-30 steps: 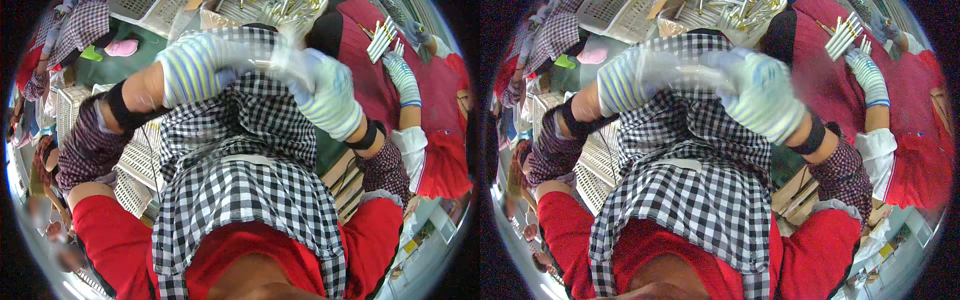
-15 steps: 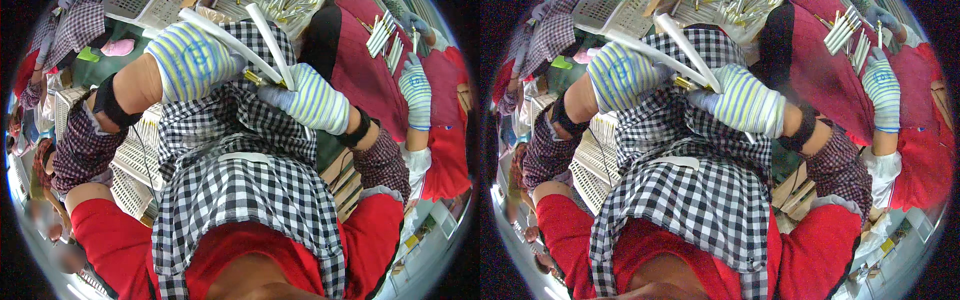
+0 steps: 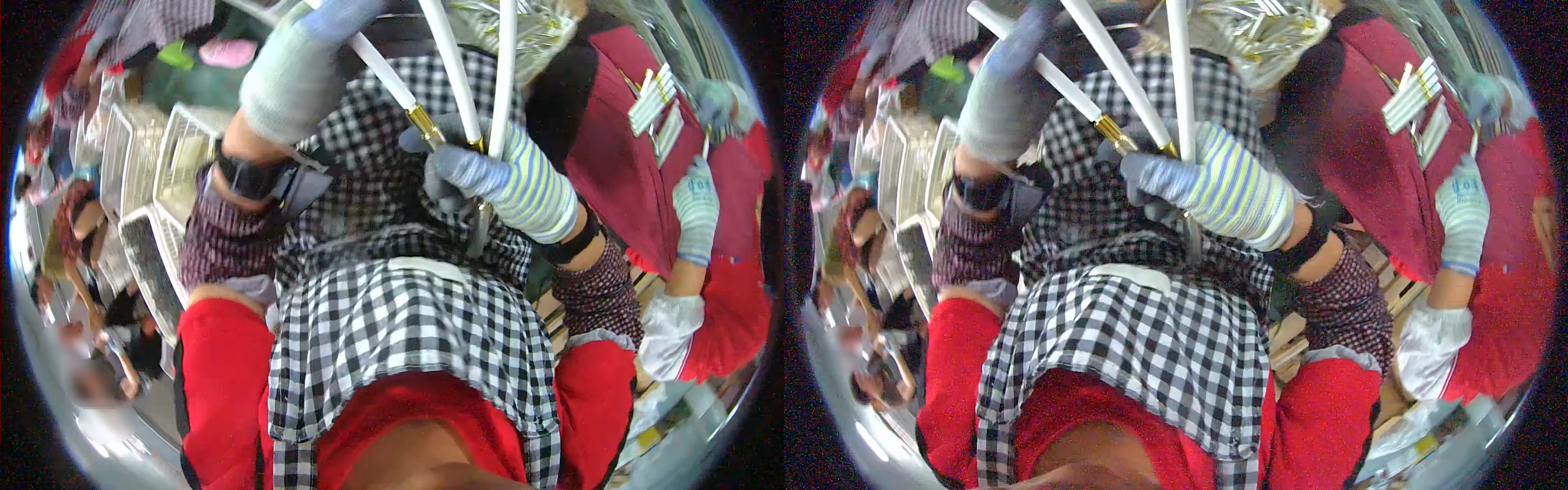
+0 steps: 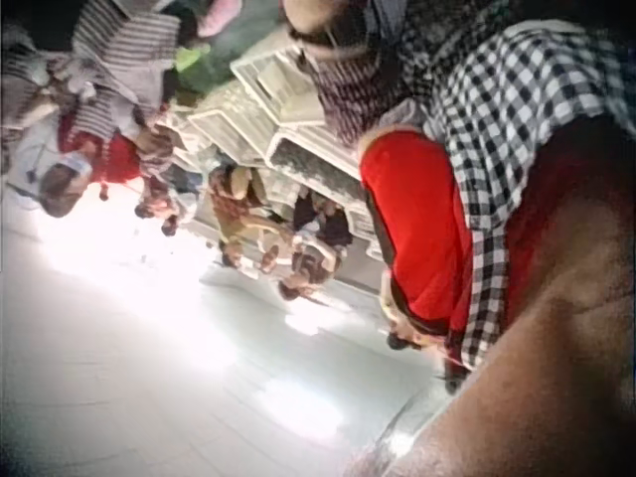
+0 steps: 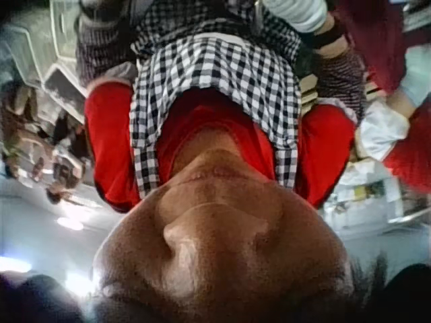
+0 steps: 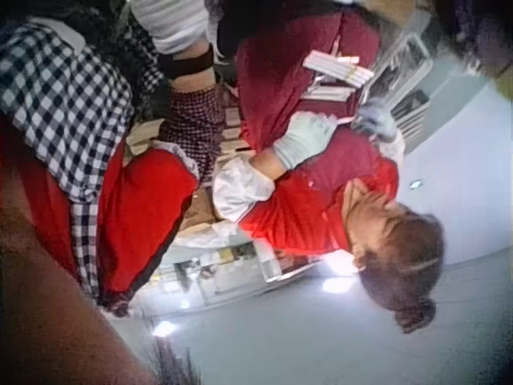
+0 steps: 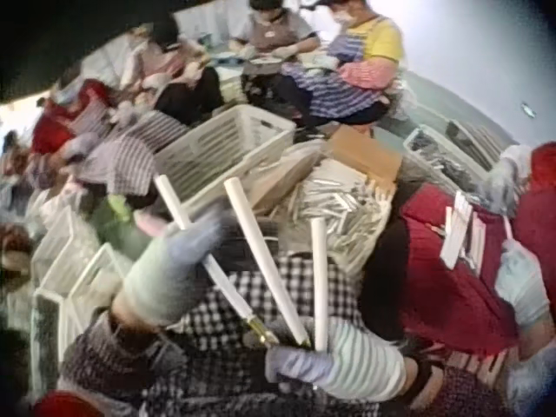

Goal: The recorder is assembling small plastic tubes by attaching metallic tips and sorting them into various baskets.

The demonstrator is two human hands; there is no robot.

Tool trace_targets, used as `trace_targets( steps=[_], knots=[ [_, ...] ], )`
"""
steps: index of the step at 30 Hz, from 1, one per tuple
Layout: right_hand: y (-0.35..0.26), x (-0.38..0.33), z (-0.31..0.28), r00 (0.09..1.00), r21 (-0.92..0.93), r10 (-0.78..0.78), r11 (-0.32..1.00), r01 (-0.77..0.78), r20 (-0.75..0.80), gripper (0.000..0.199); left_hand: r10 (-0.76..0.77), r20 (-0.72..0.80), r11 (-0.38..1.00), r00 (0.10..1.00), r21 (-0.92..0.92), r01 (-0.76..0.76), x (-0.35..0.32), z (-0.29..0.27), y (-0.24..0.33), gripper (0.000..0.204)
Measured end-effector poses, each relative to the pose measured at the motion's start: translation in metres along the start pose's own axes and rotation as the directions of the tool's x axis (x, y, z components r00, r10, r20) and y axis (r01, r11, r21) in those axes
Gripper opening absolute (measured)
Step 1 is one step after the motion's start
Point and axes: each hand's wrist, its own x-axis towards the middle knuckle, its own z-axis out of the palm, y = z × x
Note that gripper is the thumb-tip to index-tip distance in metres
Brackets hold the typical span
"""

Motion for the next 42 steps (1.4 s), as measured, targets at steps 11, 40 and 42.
trace_targets(
  steps=[11,40,42],
  knots=[
    [0.061,0.017,0.022,0.985,-0.181,-0.072,0.978,0.1,0.156,0.027,-0.197,0.532,0.697,0.824,-0.515,0.499,-0.066,0.078,-0.03,0.034],
    [-0.008,0.037,0.072,0.979,-0.636,-0.194,0.764,0.112,-0.06,0.03,-0.883,-0.444,0.466,0.149,-0.867,0.175,-0.34,0.011,-0.335,0.021],
    [0.005,0.033,0.067,0.961,-0.55,-0.194,0.834,0.054,-0.199,0.026,-0.734,-0.558,0.656,0.387,-0.432,0.619,-0.287,0.011,-0.31,0.026]
  ],
)
